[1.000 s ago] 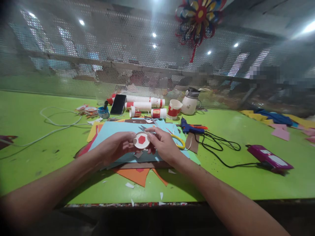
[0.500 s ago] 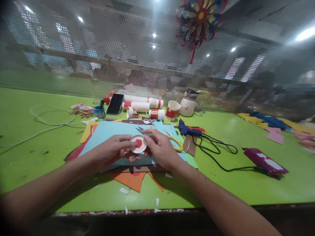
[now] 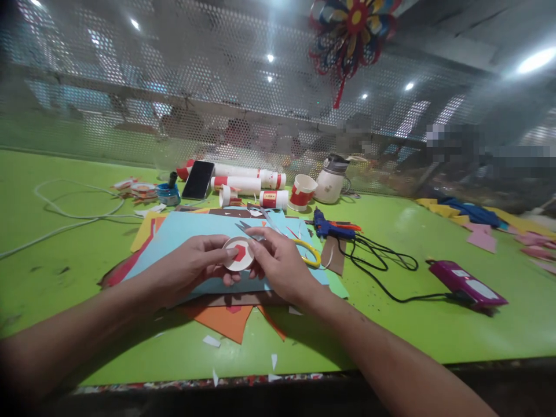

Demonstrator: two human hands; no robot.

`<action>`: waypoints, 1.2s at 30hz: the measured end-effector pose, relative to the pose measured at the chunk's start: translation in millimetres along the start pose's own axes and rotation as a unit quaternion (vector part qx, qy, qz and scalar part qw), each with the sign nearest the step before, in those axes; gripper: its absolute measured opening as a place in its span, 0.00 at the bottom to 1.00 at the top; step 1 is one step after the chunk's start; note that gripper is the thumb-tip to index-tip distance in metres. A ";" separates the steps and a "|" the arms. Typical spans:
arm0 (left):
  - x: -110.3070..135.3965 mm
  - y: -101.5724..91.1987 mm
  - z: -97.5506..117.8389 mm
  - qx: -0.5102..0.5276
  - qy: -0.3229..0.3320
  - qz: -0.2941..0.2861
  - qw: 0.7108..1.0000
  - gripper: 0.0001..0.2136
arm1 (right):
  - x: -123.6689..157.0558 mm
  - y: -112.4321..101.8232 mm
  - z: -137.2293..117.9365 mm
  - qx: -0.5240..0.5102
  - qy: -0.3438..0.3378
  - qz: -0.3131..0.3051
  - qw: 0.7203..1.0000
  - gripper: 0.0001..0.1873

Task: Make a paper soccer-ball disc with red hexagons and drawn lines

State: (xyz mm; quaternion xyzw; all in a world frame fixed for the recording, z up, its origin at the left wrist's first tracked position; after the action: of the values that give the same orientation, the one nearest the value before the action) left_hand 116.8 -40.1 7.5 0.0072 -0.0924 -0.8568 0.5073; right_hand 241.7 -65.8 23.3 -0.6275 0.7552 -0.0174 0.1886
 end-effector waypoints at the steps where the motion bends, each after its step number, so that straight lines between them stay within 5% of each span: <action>1: -0.3 0.1 -0.3 -0.004 0.002 -0.002 1.000 0.11 | 0.3 0.1 -0.1 0.000 0.001 0.001 1.000 0.14; 17: -1.1 -0.8 -2.5 0.052 -0.002 -0.014 0.999 0.07 | -1.4 -0.4 6.7 -0.015 0.027 -0.006 0.999 0.16; 28: 0.3 -4.0 -0.6 -0.073 0.031 0.033 0.996 0.10 | 4.8 3.6 -2.6 0.007 0.006 -0.018 1.000 0.16; 36: -1.6 -5.0 -4.2 -0.068 0.018 0.040 0.997 0.13 | 6.2 7.4 3.6 0.006 0.001 -0.024 1.000 0.16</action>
State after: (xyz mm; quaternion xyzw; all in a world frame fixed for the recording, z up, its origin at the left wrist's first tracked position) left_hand 113.8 -37.0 2.4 -0.0158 -0.0247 -0.8401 0.5416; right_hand 235.0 -69.4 16.4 -0.6446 0.7399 -0.0274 0.1908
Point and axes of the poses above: each hand's wrist, its own x-axis away from the middle knuckle, its own y-axis out of the palm, z = x × y, the point moved 6 cm from there along -x, towards the middle knuckle, and after that the axes turned 15 degrees about z, right-handed, at the moved point
